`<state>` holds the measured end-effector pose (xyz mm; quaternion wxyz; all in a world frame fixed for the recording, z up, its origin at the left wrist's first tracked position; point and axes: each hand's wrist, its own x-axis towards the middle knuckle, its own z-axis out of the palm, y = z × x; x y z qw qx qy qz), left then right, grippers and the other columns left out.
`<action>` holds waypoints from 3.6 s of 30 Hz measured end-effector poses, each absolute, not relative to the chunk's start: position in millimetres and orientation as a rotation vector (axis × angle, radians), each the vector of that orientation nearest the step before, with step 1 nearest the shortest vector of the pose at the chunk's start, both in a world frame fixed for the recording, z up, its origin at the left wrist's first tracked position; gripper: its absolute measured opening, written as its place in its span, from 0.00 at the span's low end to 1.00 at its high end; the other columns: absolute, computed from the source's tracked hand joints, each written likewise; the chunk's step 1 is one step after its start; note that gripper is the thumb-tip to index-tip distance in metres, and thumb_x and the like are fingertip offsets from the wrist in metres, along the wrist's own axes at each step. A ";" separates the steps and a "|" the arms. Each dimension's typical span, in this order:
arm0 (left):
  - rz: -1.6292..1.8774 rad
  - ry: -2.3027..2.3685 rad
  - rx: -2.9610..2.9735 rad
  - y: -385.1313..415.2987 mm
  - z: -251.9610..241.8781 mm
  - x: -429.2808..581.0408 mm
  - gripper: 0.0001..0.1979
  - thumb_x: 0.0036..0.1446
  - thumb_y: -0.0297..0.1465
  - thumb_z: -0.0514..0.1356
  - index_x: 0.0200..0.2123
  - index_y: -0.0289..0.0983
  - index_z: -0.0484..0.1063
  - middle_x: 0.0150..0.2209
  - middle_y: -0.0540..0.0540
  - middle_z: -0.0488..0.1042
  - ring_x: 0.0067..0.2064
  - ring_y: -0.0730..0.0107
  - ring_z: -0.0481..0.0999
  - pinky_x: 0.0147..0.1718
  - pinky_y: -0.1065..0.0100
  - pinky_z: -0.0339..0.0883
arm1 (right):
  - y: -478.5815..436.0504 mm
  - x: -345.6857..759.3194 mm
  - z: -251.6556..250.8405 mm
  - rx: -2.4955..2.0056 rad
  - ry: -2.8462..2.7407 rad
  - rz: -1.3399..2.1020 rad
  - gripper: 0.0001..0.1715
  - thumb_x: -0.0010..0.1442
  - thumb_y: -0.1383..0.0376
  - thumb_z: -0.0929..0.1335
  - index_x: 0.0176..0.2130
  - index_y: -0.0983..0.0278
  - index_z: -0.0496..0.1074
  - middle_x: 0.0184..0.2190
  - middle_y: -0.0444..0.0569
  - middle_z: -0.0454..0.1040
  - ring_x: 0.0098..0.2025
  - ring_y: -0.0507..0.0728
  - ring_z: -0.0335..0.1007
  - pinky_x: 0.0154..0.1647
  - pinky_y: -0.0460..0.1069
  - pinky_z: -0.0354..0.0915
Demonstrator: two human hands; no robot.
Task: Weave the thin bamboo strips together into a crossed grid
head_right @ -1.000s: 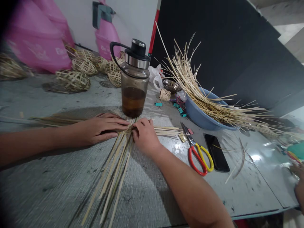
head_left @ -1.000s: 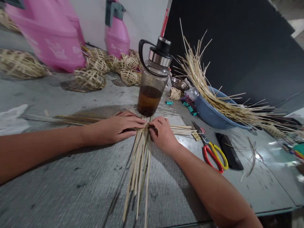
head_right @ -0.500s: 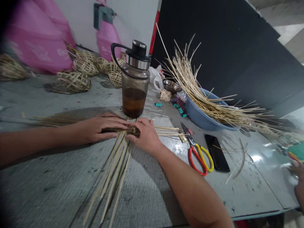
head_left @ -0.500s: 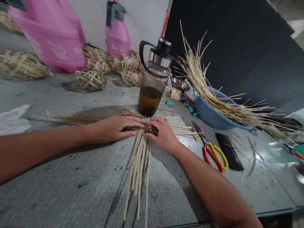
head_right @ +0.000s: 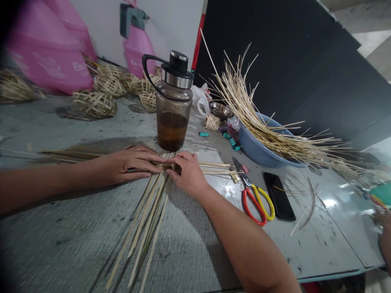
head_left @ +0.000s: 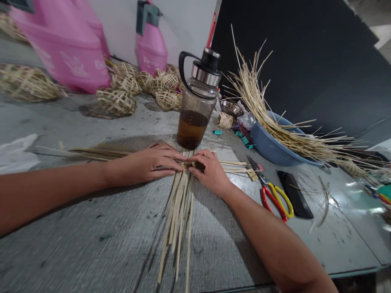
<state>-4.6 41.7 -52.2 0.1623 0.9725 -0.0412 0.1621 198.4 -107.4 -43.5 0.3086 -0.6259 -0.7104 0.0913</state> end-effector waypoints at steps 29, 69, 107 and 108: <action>0.359 -0.245 2.715 34.9 -39.7 -7.9 0.06 0.65 0.34 0.62 0.44 0.44 0.76 0.60 0.47 0.68 0.61 0.60 0.61 0.61 0.61 0.54 | -105.9 200.3 -44.4 -1.644 -1.852 0.281 0.09 0.60 0.69 0.72 0.43 0.62 0.77 0.44 0.50 0.75 0.53 0.59 0.67 0.59 0.58 0.54; 0.368 -0.085 2.796 33.9 -46.8 -4.7 0.23 0.68 0.44 0.45 0.46 0.42 0.77 0.54 0.56 0.75 0.64 0.74 0.65 0.58 0.64 0.61 | -91.8 220.5 -47.1 -1.193 -0.736 0.982 0.42 0.70 0.42 0.47 0.45 0.64 0.75 0.46 0.55 0.79 0.46 0.58 0.76 0.52 0.55 0.71; 0.440 -0.167 2.915 36.7 -47.4 -3.9 0.24 0.64 0.50 0.49 0.42 0.42 0.78 0.55 0.55 0.74 0.64 0.70 0.64 0.57 0.64 0.62 | -98.9 211.9 -52.6 -1.469 -1.218 0.803 0.13 0.61 0.59 0.68 0.43 0.61 0.76 0.35 0.44 0.77 0.36 0.52 0.71 0.41 0.47 0.68; 0.436 -0.163 2.913 36.3 -47.4 -4.3 0.25 0.64 0.50 0.49 0.42 0.41 0.78 0.55 0.54 0.74 0.64 0.68 0.63 0.56 0.64 0.62 | -99.1 211.7 -52.3 -1.480 -1.241 0.785 0.12 0.61 0.59 0.68 0.43 0.61 0.76 0.35 0.43 0.77 0.36 0.52 0.70 0.41 0.47 0.67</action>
